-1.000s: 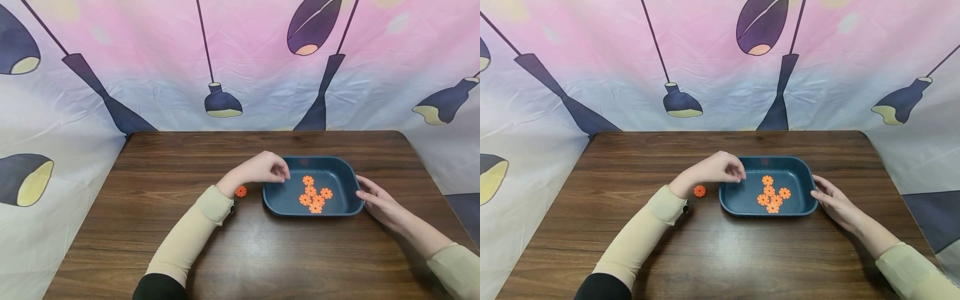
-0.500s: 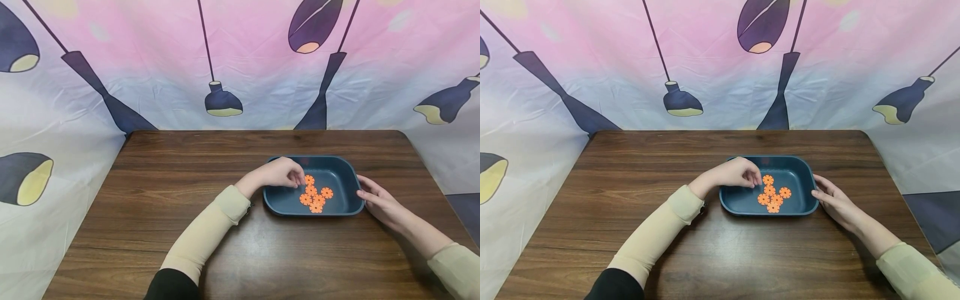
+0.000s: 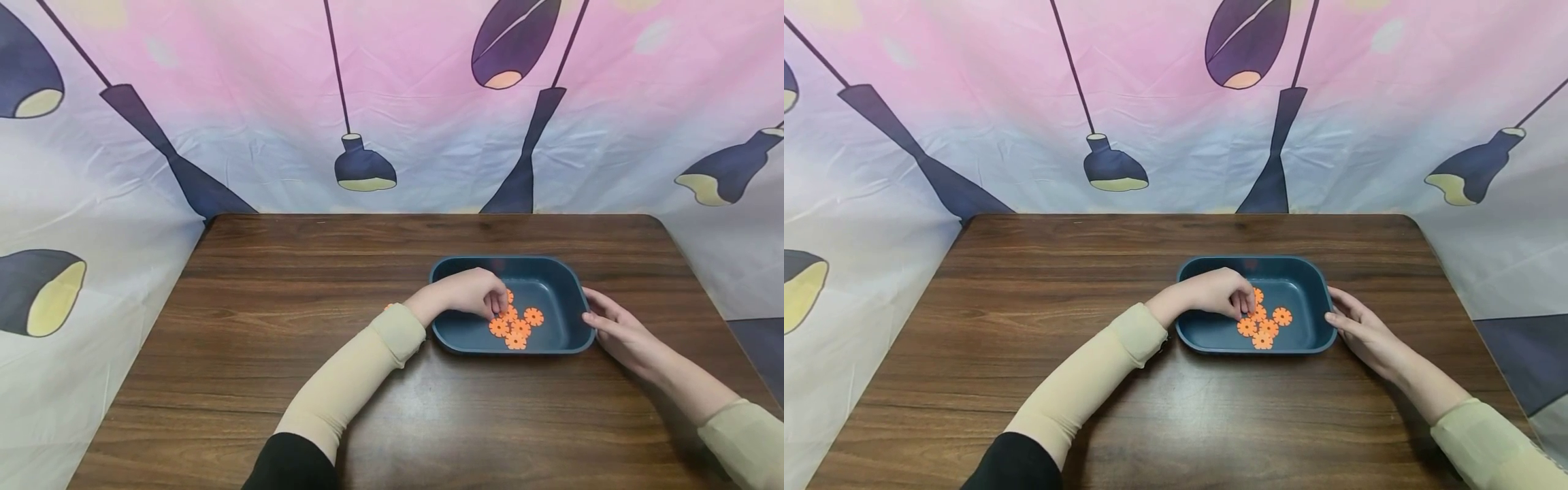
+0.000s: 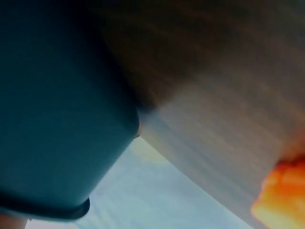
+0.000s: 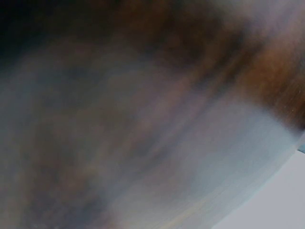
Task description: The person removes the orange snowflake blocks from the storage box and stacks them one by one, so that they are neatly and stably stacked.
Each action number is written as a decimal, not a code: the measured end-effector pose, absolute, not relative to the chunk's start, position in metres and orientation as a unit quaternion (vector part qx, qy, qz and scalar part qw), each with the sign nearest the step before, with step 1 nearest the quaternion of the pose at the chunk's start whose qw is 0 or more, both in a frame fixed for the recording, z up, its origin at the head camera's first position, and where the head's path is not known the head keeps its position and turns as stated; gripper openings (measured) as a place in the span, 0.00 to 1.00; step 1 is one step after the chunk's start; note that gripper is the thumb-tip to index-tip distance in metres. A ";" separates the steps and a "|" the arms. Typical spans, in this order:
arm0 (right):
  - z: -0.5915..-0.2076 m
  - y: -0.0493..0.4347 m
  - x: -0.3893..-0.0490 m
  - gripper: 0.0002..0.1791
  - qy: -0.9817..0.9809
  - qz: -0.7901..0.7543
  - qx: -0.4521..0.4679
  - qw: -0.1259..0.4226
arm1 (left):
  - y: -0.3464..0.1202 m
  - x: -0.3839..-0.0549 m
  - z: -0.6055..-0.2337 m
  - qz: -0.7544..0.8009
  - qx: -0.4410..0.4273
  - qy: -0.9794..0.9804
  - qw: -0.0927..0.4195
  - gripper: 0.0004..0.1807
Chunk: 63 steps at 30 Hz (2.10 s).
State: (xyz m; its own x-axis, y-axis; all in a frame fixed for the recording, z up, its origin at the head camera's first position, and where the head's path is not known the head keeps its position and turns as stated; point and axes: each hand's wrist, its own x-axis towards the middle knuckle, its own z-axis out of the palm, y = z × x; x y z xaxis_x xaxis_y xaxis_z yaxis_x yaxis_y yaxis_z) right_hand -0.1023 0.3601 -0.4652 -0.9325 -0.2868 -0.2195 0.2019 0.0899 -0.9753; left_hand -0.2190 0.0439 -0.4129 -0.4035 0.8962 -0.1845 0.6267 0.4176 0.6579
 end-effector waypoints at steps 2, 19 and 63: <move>-0.465 0.359 -0.102 0.21 0.714 -0.676 -0.032 0.181 | 0.045 -0.218 -0.414 0.244 0.477 0.801 0.266 0.07; -0.467 0.359 -0.102 0.22 0.697 -0.695 -0.065 0.167 | 0.055 -0.215 -0.420 0.162 0.518 0.809 0.227 0.13; -0.468 0.359 -0.102 0.22 0.695 -0.697 -0.058 0.170 | 0.021 -0.225 -0.390 0.222 0.499 0.820 0.168 0.04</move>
State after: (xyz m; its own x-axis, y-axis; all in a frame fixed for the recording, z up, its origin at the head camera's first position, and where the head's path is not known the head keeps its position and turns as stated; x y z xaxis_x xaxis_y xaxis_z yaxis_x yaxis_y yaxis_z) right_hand -0.1025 0.3586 -0.4682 -0.9355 -0.3172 -0.1560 0.1568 0.0229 -0.9874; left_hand -0.2245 0.0206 -0.3904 -0.4445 0.8941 -0.0548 0.7449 0.4029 0.5318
